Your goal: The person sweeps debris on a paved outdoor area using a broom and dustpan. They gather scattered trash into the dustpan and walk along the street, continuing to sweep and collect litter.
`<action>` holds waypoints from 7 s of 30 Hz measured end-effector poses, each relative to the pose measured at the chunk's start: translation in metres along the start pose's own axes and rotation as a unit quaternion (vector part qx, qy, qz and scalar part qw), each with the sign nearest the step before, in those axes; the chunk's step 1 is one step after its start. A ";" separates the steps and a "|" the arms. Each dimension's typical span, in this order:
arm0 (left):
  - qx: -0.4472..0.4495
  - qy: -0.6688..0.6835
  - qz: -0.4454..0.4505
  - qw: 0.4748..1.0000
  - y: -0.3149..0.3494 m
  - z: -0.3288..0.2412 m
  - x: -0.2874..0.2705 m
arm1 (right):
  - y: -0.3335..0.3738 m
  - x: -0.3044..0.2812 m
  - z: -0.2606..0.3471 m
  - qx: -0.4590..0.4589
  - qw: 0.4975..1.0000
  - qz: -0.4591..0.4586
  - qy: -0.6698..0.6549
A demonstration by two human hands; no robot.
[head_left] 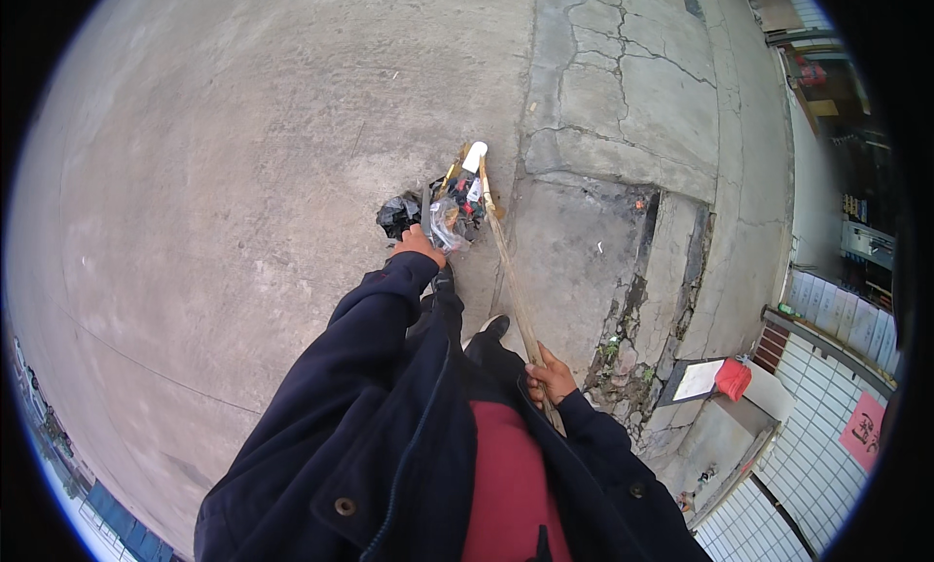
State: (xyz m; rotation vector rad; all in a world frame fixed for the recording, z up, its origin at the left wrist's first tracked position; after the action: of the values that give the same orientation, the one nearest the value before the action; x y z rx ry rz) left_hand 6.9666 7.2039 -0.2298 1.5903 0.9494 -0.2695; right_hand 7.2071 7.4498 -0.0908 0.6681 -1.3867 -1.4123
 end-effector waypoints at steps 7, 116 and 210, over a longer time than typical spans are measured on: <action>0.001 0.015 -0.005 1.000 -0.001 0.000 -0.004 | 0.074 -0.002 0.037 -0.064 0.986 -0.085 0.131; 0.080 0.277 -0.129 0.949 0.024 0.048 -0.021 | 0.031 -0.044 0.182 -0.070 0.752 -0.140 0.640; 0.244 -0.163 0.117 0.949 -0.031 0.037 -0.044 | 0.060 0.119 -0.112 -0.022 0.990 -0.115 0.081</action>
State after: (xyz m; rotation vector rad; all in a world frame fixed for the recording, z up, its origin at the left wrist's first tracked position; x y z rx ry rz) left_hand 6.9286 7.1503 -0.2340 2.0110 0.4463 -0.6156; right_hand 7.2834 7.3074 -0.0249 0.9156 -1.1755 -1.5271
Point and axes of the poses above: each hand's wrist, its own y-axis away from the middle knuckle, its own x-axis out of the palm, z = x × y, the point moved 5 cm from there along -y, towards the middle knuckle, and after that the axes turned 2 degrees about x, right-handed, at the moved point
